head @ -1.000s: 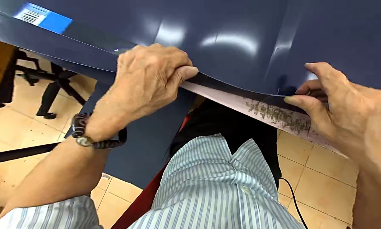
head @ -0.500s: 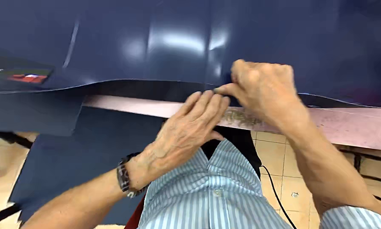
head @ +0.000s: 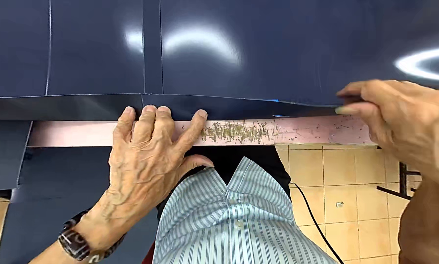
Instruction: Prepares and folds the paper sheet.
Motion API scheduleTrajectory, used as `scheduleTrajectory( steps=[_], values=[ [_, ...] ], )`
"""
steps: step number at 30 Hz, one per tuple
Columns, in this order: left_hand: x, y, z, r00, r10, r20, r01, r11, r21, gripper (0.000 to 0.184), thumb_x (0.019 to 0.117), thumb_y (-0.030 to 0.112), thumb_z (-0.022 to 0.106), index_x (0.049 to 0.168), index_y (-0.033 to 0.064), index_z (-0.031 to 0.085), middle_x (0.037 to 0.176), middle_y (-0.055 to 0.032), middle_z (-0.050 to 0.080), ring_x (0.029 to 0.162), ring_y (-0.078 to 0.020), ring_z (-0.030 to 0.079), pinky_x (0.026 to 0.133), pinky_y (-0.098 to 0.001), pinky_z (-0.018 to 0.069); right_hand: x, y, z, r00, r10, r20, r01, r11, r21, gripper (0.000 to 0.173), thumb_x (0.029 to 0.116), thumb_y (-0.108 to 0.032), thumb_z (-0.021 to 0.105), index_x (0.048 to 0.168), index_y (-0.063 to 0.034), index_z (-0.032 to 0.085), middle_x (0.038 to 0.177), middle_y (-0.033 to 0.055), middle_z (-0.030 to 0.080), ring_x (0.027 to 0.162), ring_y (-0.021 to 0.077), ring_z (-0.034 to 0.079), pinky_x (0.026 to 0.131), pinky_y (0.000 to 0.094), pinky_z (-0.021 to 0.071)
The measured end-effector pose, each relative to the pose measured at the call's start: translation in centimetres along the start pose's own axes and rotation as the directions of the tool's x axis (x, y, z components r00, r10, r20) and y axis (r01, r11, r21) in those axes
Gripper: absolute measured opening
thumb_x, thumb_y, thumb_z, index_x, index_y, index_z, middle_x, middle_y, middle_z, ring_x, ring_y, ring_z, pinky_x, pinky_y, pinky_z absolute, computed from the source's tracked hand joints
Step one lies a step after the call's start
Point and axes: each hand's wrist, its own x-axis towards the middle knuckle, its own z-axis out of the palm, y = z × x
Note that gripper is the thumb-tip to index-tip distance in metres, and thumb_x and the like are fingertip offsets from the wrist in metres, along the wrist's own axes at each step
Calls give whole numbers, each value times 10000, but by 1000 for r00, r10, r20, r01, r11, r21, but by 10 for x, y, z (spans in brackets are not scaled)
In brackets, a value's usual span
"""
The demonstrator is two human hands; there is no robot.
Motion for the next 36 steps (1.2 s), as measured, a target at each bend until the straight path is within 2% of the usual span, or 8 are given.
scheduleTrajectory(
  steps=[2,7,15,20,23,26,33,36],
  values=[
    [2,2,-2,1000,-23,5,23,1000,3,731,1012,670,361,1548,179,445,1264,-395,545,1205,-592,527,1011,-707,357,18,9,9,997,59,56,-60,998,26,396,1075,-341,472,1096,12,650,709,186,617,563,392,605,498,529,424],
    [16,17,7,998,36,-60,-46,983,-178,875,995,674,406,1368,-109,520,1363,-345,536,1329,-497,490,1150,-620,311,42,19,23,973,162,167,-161,987,-24,574,976,-535,595,1091,27,578,682,185,563,603,437,600,519,563,398],
    [97,103,24,958,286,-35,-286,934,-215,1049,904,824,338,1479,-43,469,1470,-272,504,1356,-481,483,1041,-808,246,39,26,30,982,154,114,-156,988,10,619,958,-596,573,1070,13,592,681,177,568,599,417,600,520,545,390],
    [105,134,24,955,288,-65,-292,955,-49,938,978,707,373,1461,-90,475,1455,-316,506,1338,-466,504,1074,-717,279,4,-21,24,958,12,-286,-72,977,-201,309,1028,-227,616,1215,18,637,1072,229,666,1019,423,619,881,576,422],
    [104,136,24,946,317,-65,-315,948,39,907,1012,662,334,1451,-121,464,1414,-329,519,1233,-430,539,934,-573,372,-40,-41,33,806,233,-544,-332,939,-90,207,1022,-194,635,1092,-9,696,992,186,690,975,337,626,911,483,443],
    [106,135,26,939,341,-45,-336,938,86,924,1014,659,344,1448,-153,423,1374,-354,524,1185,-452,554,915,-570,394,-57,-32,41,747,552,-371,-573,817,63,367,1070,-283,539,995,43,690,953,268,620,963,431,561,905,552,394],
    [114,137,25,949,313,-32,-310,948,73,937,980,685,405,1438,-131,454,1287,-308,591,1090,-408,590,901,-542,390,-30,-30,58,707,637,-307,-462,745,481,343,1004,-386,650,1076,-62,733,1099,115,688,1068,213,601,960,440,412],
    [113,140,25,954,294,-50,-291,954,67,923,977,681,421,1440,-116,470,1292,-301,590,1058,-394,588,897,-535,383,-24,-35,62,728,635,-258,-465,734,494,330,947,-385,717,1103,-94,735,1118,89,697,1123,252,578,949,492,411]
  ],
)
